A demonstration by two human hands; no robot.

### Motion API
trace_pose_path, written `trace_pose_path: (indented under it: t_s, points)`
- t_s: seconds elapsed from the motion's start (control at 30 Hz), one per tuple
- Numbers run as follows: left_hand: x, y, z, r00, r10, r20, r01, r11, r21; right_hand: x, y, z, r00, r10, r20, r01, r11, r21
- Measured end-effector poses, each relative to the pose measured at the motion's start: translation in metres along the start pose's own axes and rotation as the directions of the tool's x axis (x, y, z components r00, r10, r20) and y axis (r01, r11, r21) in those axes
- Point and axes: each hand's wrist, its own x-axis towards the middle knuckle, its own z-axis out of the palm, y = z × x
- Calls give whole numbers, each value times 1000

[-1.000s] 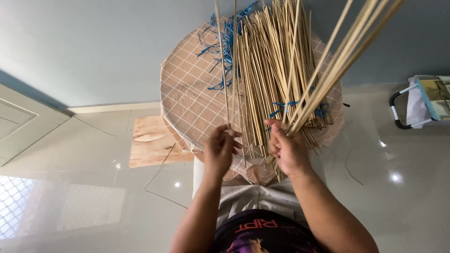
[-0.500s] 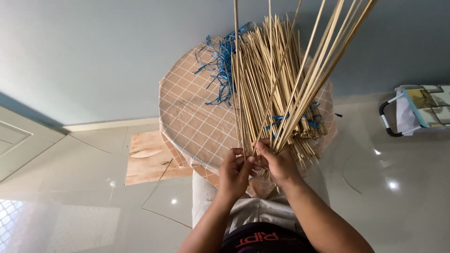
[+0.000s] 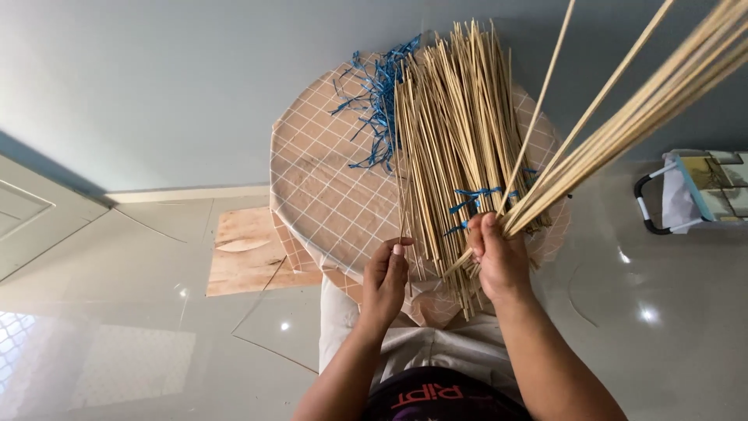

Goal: Tying small bundles of thin wooden sticks together using blue plastic strips.

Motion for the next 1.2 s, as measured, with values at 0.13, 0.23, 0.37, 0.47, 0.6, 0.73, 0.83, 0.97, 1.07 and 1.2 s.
trace_pose_path:
  t_s: [0.13,0.23,0.37,0.47,0.6,0.73,0.83,0.97,1.07,1.2]
  points:
    - [0,-2,-4,1000,-26,8,26,1000,-6,3,0,-6,998,-42,-50,42,999,0]
    - [3,0,-6,1000,-28,14,28,999,24,8,-7,-6,988,-140,-58,142,990,24]
    - [3,2,-15,999,23,41,-27,993,113,11,-12,-22,1000,-28,8,26,977,213]
    - [3,23,-25,985,34,171,-86,948,307,28,-44,-27,1000,-18,5,17,980,198]
    - [-4,67,-39,945,16,326,-203,811,549,46,-77,-44,991,-95,-98,111,978,175]
    - [-4,85,-55,964,18,265,-188,750,634,64,-83,-68,979,-104,-175,131,980,151]
    - [-2,87,-79,977,-84,195,-71,736,673,61,-109,-60,972,-85,-218,144,953,268]
    - [4,64,-128,998,42,-35,-28,941,338,66,-106,-83,963,-157,-217,203,956,211]
    - [9,44,-147,976,113,-186,-102,993,67,62,-97,-100,975,-138,-176,171,966,192]
    - [15,30,-148,927,268,-263,-340,897,-282,57,-70,-134,995,-58,-78,67,991,116]
